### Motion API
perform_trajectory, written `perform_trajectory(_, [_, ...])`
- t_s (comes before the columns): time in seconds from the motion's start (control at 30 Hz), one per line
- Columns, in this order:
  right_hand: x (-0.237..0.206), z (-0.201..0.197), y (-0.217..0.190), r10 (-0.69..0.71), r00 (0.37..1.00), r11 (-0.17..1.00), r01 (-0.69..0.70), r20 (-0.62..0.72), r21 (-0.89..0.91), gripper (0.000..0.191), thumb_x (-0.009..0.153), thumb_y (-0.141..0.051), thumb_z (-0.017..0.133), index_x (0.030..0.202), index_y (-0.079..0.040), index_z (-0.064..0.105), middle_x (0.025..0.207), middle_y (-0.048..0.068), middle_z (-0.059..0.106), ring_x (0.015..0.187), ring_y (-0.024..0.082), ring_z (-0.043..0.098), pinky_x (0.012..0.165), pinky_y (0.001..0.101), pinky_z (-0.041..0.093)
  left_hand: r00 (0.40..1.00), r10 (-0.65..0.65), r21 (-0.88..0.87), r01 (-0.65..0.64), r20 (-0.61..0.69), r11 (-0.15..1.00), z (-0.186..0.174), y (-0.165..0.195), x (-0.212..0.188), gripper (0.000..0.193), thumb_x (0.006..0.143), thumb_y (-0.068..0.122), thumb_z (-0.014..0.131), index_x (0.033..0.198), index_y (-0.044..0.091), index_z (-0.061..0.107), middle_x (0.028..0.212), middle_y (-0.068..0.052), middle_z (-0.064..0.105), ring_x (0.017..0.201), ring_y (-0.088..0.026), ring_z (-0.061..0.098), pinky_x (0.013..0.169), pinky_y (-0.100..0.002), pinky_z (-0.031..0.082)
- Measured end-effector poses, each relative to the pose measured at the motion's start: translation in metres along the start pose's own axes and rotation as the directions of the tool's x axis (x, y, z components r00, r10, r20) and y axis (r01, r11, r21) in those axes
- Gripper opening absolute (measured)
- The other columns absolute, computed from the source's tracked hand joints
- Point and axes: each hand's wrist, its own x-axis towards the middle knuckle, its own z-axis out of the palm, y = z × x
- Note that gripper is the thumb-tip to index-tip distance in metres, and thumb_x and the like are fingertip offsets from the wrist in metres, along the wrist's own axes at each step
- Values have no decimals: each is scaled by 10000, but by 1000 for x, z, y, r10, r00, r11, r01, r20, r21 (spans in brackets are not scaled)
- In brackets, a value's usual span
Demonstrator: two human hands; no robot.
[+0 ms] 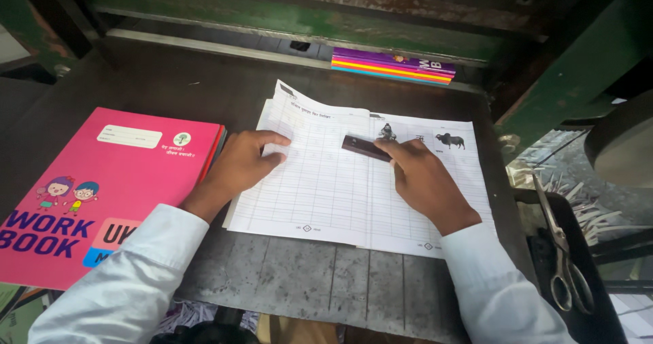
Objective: The person uses shears to trim the edges of a workbook, then flips pages and presses the spine with a small rectangular tool. The person repeats this process across multiple pages, handling the workbook and tool throughout.
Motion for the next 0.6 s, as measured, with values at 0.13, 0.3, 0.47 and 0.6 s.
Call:
perform_trajectory(0.13, [-3, -4, -4, 64, 997, 998, -64, 53, -5, 424, 895, 44, 580, 1299, -63, 646, 1015, 219, 668, 919, 376, 663, 833, 448, 537, 999, -43, 5, 43, 16, 999, -1, 2, 0, 305, 832, 137, 758, 1136, 122, 777, 889, -135, 781, 657, -209, 700, 657, -348, 553])
perform_trajectory(0.3, [-10, -6, -5, -24, 999, 1000, 24, 41, -1, 378, 893, 44, 589, 1252, -47, 667, 1019, 201, 687, 947, 370, 669, 845, 440, 537, 997, -73, 15, 73, 20, 997, -1, 6, 0, 306, 834, 144, 760, 1139, 129, 778, 859, -140, 774, 642, -210, 696, 648, -351, 550])
perform_trajectory(0.47, [-17, -7, -10, -41, 998, 999, 40, 44, 14, 384, 883, 57, 588, 1247, -36, 662, 1042, 207, 687, 949, 372, 672, 846, 436, 542, 996, -82, 18, 82, 24, 996, -3, 8, -1, 306, 839, 146, 758, 1144, 131, 777, 829, -153, 768, 628, -214, 694, 640, -356, 546])
perform_trajectory(0.6, [-24, -10, -16, -28, 999, 1000, 27, 46, 10, 400, 862, 64, 592, 1244, -33, 663, 1031, 213, 687, 952, 380, 669, 832, 442, 541, 995, -90, 12, 90, 33, 996, -3, 6, -1, 309, 840, 147, 750, 1149, 137, 775, 848, -149, 773, 627, -220, 697, 641, -357, 548])
